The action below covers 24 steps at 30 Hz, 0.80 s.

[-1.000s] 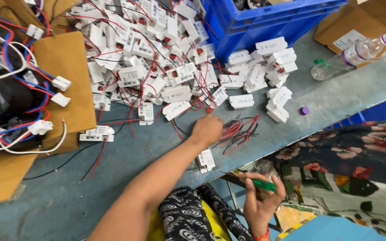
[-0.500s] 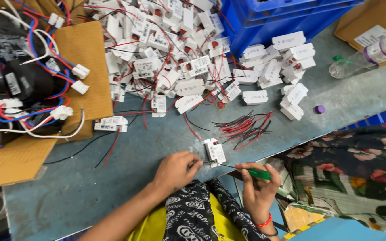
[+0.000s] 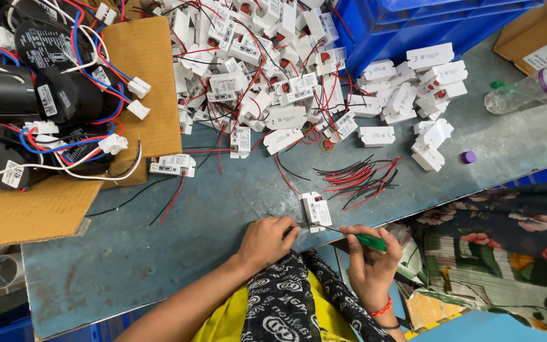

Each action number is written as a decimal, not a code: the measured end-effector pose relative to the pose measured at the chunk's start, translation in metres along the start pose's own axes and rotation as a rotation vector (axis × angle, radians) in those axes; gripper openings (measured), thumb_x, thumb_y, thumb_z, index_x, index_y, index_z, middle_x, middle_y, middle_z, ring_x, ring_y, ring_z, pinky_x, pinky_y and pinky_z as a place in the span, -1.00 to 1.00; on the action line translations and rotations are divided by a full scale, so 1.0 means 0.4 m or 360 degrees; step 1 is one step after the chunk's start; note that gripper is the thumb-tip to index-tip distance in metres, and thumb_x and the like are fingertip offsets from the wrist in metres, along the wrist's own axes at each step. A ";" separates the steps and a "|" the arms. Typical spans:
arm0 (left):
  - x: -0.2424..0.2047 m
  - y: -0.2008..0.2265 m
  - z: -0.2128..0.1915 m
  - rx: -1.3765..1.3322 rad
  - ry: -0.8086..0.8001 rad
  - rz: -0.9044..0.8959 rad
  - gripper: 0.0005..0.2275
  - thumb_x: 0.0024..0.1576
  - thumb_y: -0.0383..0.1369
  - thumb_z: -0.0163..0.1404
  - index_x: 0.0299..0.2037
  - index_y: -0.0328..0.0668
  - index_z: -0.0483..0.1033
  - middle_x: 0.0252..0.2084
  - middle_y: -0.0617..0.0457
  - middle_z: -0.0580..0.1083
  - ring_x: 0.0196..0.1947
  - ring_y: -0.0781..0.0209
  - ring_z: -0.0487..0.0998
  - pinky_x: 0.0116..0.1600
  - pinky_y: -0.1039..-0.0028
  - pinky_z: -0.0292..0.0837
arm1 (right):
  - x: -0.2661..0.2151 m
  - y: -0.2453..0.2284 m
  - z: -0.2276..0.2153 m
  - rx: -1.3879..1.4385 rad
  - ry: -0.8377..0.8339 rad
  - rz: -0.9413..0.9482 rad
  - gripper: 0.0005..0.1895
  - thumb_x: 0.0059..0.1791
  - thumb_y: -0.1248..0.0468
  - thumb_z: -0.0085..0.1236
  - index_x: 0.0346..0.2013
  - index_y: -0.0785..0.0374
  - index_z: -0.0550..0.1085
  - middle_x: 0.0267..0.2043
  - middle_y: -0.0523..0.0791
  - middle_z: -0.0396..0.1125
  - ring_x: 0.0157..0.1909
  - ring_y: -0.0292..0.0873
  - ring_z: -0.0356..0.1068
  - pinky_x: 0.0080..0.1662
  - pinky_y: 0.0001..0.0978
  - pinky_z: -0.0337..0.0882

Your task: The person uses a green-handled screwdriver to tighten screws on small white electronic modules with red and black wires. They repeatedly pick up modules, secure the wires, and place them on the table. A second person works nearby on similar components.

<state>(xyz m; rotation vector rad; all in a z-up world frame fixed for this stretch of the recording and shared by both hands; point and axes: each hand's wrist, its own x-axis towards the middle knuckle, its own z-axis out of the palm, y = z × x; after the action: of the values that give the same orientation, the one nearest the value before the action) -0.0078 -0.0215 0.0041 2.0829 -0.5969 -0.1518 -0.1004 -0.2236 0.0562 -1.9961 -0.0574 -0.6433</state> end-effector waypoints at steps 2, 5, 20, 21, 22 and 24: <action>0.001 0.000 0.003 0.0002 -0.0007 0.0000 -0.85 0.14 -0.27 0.12 -0.34 -0.16 0.55 -0.43 -0.10 0.57 -0.41 -0.16 0.60 -0.28 0.13 0.50 | 0.001 0.002 -0.002 -0.0012 -0.0014 -0.0003 -0.30 0.08 0.61 -0.03 0.36 0.05 -0.04 0.04 0.09 0.37 0.04 0.00 0.54 -0.02 -0.33 0.57; -0.001 -0.002 0.007 -0.0002 0.0002 0.0026 -0.86 0.13 -0.27 0.11 -0.34 -0.15 0.55 -0.42 -0.09 0.58 -0.40 -0.16 0.61 -0.27 0.13 0.51 | 0.004 0.002 -0.006 -0.0017 -0.0037 0.0030 -0.30 0.08 0.61 -0.02 0.36 0.06 -0.05 0.03 0.09 0.38 0.03 -0.01 0.55 -0.08 -0.37 0.56; 0.011 -0.007 0.023 0.0026 -0.0069 0.0068 -0.86 0.14 -0.28 0.09 -0.34 -0.16 0.54 -0.41 -0.07 0.58 -0.38 -0.11 0.61 -0.25 0.14 0.50 | 0.033 -0.019 -0.003 -0.0173 -0.0120 -0.0154 -0.34 0.04 0.62 0.05 0.27 0.13 0.01 -0.04 0.06 0.41 -0.04 -0.06 0.57 -0.08 -0.36 0.59; 0.013 -0.007 0.023 0.0040 -0.0071 0.0070 -0.86 0.14 -0.28 0.09 -0.34 -0.16 0.54 -0.42 -0.07 0.58 -0.38 -0.11 0.61 -0.26 0.14 0.50 | 0.036 -0.019 -0.003 -0.0160 -0.0124 -0.0152 -0.34 0.04 0.62 0.05 0.27 0.13 0.01 -0.04 0.06 0.42 -0.04 -0.06 0.57 -0.07 -0.36 0.59; 0.016 -0.007 0.022 0.0055 -0.0073 0.0071 -0.87 0.13 -0.28 0.10 -0.34 -0.15 0.55 -0.42 -0.07 0.57 -0.39 -0.11 0.61 -0.26 0.14 0.50 | 0.039 -0.019 -0.004 -0.0146 -0.0128 -0.0150 -0.34 0.04 0.62 0.05 0.27 0.13 0.01 -0.04 0.06 0.42 -0.04 -0.06 0.57 -0.07 -0.36 0.59; 0.018 -0.008 0.020 0.0079 -0.0089 0.0110 -0.86 0.13 -0.29 0.10 -0.35 -0.16 0.54 -0.44 -0.08 0.57 -0.39 -0.11 0.61 -0.26 0.14 0.50 | 0.041 -0.018 -0.005 -0.0141 -0.0142 -0.0122 -0.35 0.03 0.62 0.06 0.27 0.14 0.02 -0.05 0.06 0.43 -0.05 -0.07 0.57 -0.08 -0.36 0.58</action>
<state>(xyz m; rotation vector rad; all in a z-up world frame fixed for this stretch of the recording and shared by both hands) -0.0030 -0.0296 -0.0021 2.1083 -0.7123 -0.1575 -0.0894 -0.2253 0.0702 -2.1158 -0.1627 -0.6147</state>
